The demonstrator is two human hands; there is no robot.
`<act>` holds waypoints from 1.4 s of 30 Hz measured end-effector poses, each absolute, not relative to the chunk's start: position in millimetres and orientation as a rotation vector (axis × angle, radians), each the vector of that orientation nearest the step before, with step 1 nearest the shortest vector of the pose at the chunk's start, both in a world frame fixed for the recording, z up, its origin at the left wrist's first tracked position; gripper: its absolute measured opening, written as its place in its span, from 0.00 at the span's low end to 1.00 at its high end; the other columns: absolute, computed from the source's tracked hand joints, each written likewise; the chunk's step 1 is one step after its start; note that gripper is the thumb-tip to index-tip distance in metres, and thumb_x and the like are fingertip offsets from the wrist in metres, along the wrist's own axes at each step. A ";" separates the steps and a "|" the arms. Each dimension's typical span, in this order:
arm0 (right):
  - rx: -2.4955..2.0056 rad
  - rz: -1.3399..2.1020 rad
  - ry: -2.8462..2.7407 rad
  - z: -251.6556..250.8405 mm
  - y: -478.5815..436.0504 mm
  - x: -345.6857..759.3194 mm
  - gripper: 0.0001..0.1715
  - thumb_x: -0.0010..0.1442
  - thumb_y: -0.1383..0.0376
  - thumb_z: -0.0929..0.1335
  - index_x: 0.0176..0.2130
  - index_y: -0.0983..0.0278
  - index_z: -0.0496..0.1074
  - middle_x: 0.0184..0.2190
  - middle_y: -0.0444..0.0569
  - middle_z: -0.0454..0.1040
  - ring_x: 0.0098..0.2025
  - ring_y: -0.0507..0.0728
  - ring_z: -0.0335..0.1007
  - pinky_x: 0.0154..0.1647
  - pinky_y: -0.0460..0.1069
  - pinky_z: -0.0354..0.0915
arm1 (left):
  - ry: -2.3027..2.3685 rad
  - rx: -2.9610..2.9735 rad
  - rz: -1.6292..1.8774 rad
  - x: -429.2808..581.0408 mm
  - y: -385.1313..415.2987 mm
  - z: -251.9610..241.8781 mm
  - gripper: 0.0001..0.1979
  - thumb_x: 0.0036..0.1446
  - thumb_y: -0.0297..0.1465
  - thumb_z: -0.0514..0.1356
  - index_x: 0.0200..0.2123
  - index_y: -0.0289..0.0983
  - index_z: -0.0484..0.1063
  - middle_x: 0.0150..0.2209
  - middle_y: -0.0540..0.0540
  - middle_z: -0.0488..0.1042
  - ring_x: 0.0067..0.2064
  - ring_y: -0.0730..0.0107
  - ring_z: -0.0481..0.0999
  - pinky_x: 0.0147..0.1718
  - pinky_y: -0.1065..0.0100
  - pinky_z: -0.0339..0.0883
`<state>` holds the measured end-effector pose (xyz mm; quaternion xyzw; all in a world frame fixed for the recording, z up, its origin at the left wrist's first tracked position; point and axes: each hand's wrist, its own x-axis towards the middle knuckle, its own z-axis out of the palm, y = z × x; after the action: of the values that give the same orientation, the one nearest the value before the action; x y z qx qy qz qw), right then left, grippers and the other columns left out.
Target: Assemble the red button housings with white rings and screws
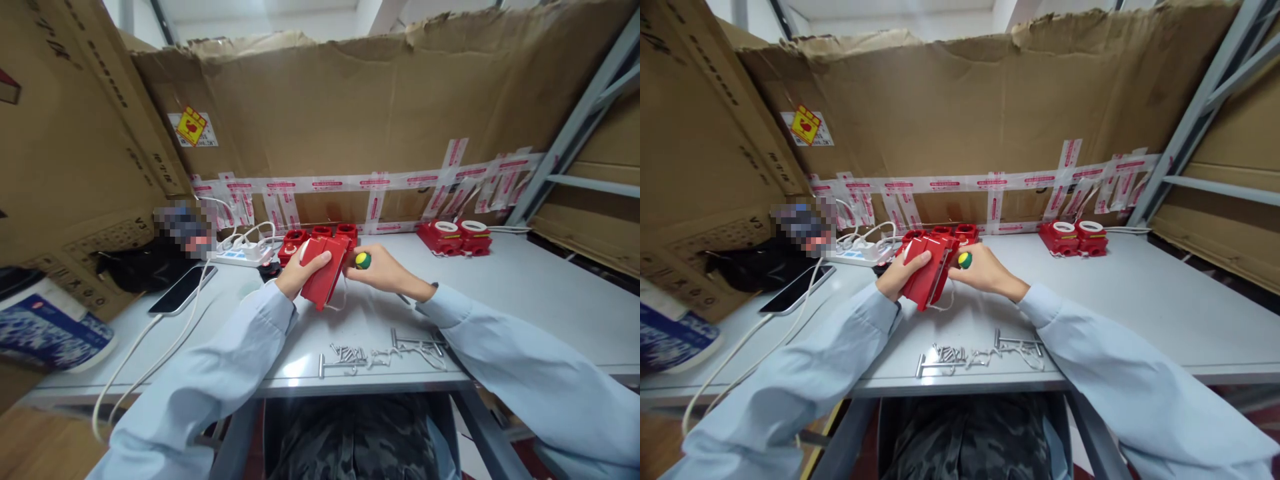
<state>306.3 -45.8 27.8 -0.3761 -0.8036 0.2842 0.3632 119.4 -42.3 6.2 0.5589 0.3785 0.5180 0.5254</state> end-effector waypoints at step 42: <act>-1.598 0.172 -2.806 51.1 -117.7 391.4 0.05 0.42 0.72 0.66 0.20 0.61 0.67 0.19 0.45 0.67 0.23 0.53 0.59 0.25 0.49 0.49 | 1.125 1.537 1.560 113.9 -37.9 5.4 0.31 0.42 0.45 0.67 0.47 0.38 0.65 0.39 0.46 0.74 0.37 0.67 0.74 0.39 0.66 0.68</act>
<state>391.4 -117.7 51.1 -0.4937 -0.8668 0.0531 -0.0460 113.9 -37.9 5.4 0.5885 0.4309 0.5974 0.3334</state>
